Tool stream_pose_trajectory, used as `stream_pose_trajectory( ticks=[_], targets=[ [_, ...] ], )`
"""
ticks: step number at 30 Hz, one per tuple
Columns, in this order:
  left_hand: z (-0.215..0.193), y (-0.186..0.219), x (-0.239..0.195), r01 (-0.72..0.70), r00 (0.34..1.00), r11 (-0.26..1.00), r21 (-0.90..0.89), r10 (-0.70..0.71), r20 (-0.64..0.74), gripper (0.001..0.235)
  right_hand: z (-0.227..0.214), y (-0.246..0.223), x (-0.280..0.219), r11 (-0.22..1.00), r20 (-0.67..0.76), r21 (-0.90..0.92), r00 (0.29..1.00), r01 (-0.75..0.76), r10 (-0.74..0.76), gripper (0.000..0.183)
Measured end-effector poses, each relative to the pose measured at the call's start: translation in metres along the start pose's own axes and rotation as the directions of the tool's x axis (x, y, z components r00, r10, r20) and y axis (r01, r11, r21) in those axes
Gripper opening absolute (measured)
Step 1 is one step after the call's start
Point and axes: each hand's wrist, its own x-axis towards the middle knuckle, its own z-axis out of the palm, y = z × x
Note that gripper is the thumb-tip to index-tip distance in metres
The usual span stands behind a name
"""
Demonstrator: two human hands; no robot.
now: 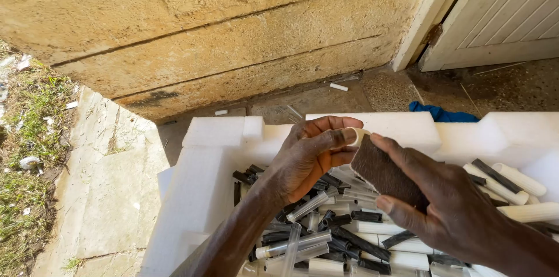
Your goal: Sanding the surfaces of small white cylindrical tubes using a handheld sanding block.
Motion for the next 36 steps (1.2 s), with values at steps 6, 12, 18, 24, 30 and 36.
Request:
stream_pose_trajectory(
  ticks=[6, 12, 18, 24, 30, 36],
  targets=[
    [0.005, 0.004, -0.002, -0.059, 0.997, 0.991, -0.117, 0.065, 0.046, 0.015, -0.006, 0.024, 0.019, 0.976, -0.046, -0.024, 0.975, -0.216, 0.215, 0.081],
    [0.005, -0.003, 0.000, 0.045, 0.988, 0.996, 0.082, -0.032, -0.150, 0.023, 0.006, 0.011, 0.001, 0.998, 0.001, -0.027, 0.998, 0.062, -0.062, 0.088],
    [0.003, -0.004, -0.001, -0.066, 0.998, 0.989, -0.130, 0.063, -0.031, 0.017, -0.004, 0.009, 0.011, 0.976, -0.067, -0.040, 0.975, -0.214, 0.211, 0.085],
    [-0.013, -0.015, 0.008, -0.049, 0.992, 0.978, -0.201, 0.025, -0.122, 0.012, 0.003, 0.025, 0.013, 0.994, -0.015, -0.113, 1.000, -0.015, 0.013, 0.086],
    [0.001, -0.005, 0.002, -0.030, 0.998, 0.990, -0.140, 0.022, -0.059, 0.036, -0.004, -0.001, 0.009, 0.998, -0.078, -0.035, 0.996, -0.052, 0.049, 0.086],
    [0.004, -0.007, 0.002, -0.088, 0.995, 0.966, -0.244, 0.074, -0.064, 0.016, -0.008, 0.025, 0.023, 0.975, -0.005, -0.035, 0.975, -0.221, 0.221, 0.082]
  ],
)
